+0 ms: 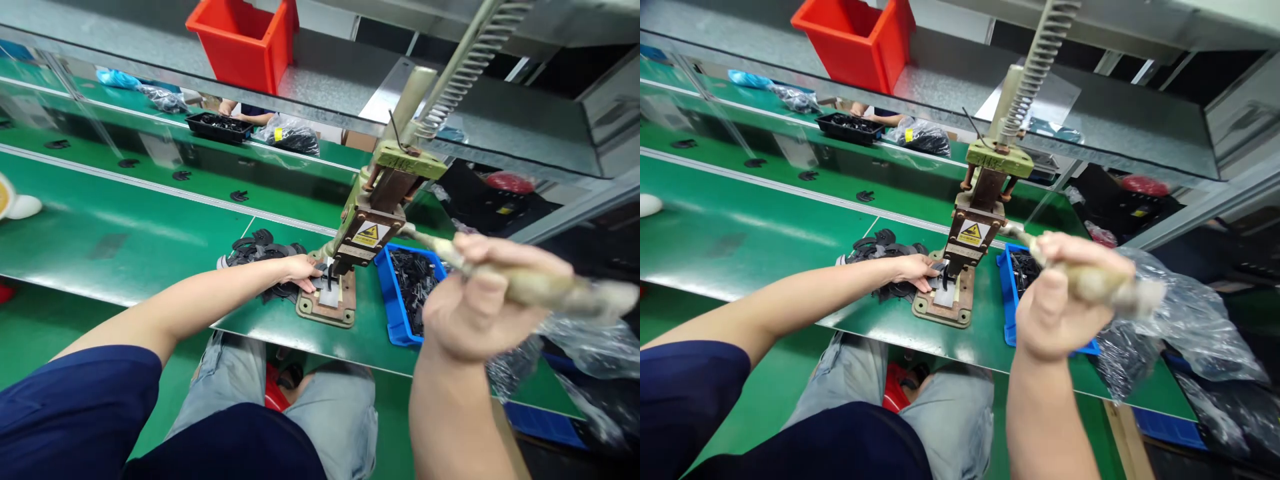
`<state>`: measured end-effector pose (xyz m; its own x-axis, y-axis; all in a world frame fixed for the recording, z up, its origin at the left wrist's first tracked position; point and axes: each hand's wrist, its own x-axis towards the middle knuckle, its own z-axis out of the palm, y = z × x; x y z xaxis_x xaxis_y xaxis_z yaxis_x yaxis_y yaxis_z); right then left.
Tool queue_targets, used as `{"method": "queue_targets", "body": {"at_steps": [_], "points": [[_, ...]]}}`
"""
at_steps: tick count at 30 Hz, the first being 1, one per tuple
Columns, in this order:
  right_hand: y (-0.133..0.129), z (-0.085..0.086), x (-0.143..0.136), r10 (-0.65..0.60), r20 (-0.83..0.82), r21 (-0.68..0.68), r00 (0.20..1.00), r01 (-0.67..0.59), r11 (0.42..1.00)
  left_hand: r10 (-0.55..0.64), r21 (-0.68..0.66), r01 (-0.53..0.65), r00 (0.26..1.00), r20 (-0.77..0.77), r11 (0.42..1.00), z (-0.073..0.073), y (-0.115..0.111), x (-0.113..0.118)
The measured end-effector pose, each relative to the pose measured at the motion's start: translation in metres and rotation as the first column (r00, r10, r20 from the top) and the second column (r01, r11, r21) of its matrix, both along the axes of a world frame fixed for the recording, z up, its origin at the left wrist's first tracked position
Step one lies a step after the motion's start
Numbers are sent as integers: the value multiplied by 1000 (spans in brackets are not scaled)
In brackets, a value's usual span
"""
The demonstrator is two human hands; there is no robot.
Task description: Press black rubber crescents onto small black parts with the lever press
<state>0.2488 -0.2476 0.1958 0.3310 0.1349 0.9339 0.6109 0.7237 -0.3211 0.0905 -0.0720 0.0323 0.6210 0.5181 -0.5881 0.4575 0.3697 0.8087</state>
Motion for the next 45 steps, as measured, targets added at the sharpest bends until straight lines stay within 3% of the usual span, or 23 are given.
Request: {"method": "queue_targets", "body": {"at_steps": [2,3,5,7,9,10,13,15,17,21,26,33,38,40,41,43,45], "points": [[6,28,7,51,29,-169,998,-45,985,10,13,-10,1000,23,1000,2,-3,-1],[6,34,9,79,36,-232,996,-69,970,14,22,-14,999,37,1000,3,-4,-3],[1,26,14,51,6,-237,999,-49,970,22,37,-24,997,75,999,8,-5,-11],[-9,-6,16,-76,-70,-154,995,65,986,23,61,-31,991,132,998,14,-8,-23],[-20,-52,16,-184,-144,-252,972,144,957,-4,89,-14,980,197,996,23,-16,-39],[-25,-77,13,-180,-146,-330,973,124,936,-29,102,6,974,226,995,29,-22,-47],[-34,-136,-6,-33,-175,-647,984,-90,757,-117,112,87,946,303,990,47,-46,-65],[-34,-158,-24,45,-207,-727,977,-185,662,-165,119,132,925,341,984,57,-64,-70],[-33,-169,-40,91,-241,-748,966,-245,617,-197,128,161,911,362,979,63,-79,-72],[-34,-173,-59,104,-296,-727,949,-295,620,-218,151,174,904,367,973,68,-97,-72],[-47,-173,-68,77,-296,-710,952,-273,649,-236,163,186,892,385,969,69,-108,-72],[-63,-174,-71,28,-193,-696,981,-157,701,-192,0,212,884,426,977,64,-119,-66],[-68,-167,-54,47,-41,-728,998,-62,682,-244,129,211,907,344,969,64,-109,-67],[-70,-162,-48,65,26,-730,998,-25,683,-219,280,133,928,302,951,67,-108,-70],[-71,-160,-46,73,57,-728,996,-8,685,-188,404,58,939,289,913,69,-110,-71],[-73,-158,-44,81,110,-724,991,24,690,-156,660,-67,949,273,748,72,-115,-72],[-74,-156,-43,87,154,-718,984,50,695,-216,807,-53,951,220,589,74,-121,-71]]}}
